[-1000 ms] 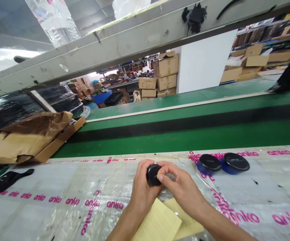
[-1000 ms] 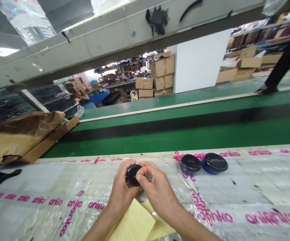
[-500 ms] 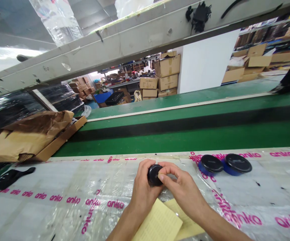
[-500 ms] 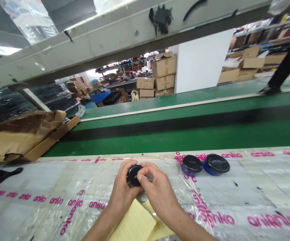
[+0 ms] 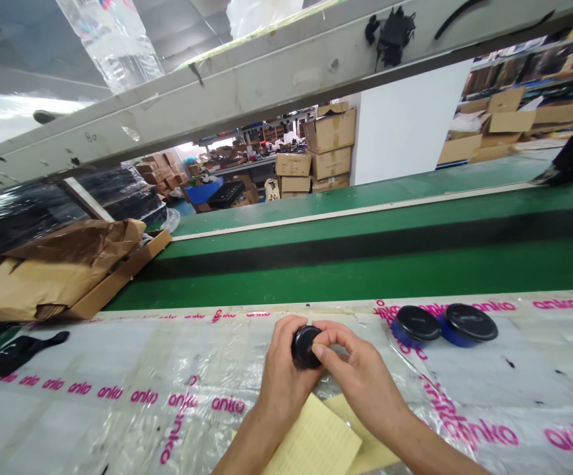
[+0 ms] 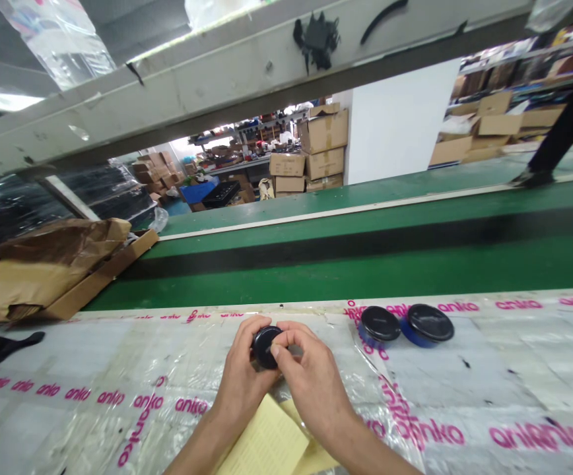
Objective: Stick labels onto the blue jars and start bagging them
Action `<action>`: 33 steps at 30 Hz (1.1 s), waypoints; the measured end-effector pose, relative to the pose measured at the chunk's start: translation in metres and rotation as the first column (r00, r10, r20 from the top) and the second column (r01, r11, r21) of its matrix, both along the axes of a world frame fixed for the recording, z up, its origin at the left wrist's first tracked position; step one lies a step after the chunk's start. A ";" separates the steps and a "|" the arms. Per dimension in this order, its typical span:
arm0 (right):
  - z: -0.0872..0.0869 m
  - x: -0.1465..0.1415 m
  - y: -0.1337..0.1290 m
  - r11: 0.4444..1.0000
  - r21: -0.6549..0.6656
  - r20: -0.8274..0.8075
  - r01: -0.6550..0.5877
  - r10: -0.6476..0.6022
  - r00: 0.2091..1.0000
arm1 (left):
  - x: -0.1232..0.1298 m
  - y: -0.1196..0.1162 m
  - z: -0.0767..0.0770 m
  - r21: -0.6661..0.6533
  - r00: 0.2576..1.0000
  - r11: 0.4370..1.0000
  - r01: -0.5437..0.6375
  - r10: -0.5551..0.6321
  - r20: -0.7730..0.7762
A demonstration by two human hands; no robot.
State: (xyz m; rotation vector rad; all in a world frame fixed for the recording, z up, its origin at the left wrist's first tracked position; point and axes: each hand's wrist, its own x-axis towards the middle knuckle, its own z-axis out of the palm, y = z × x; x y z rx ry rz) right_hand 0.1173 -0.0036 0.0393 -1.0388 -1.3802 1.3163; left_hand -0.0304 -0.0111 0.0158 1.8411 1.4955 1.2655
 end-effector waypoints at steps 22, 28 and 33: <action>0.004 -0.002 -0.002 0.999 -0.031 -0.040 0.010 -0.011 0.999 | 0.002 -0.001 0.000 -0.023 0.999 0.999 -0.042 0.042 0.003; 0.007 -0.003 -0.003 0.998 -0.060 -0.055 0.010 -0.014 0.998 | 0.003 -0.001 0.002 -0.052 0.998 0.996 -0.068 0.069 0.010; 0.009 -0.002 -0.002 0.997 -0.076 -0.067 -0.002 -0.003 0.998 | 0.002 0.000 0.000 -0.023 0.998 0.998 -0.058 0.058 0.003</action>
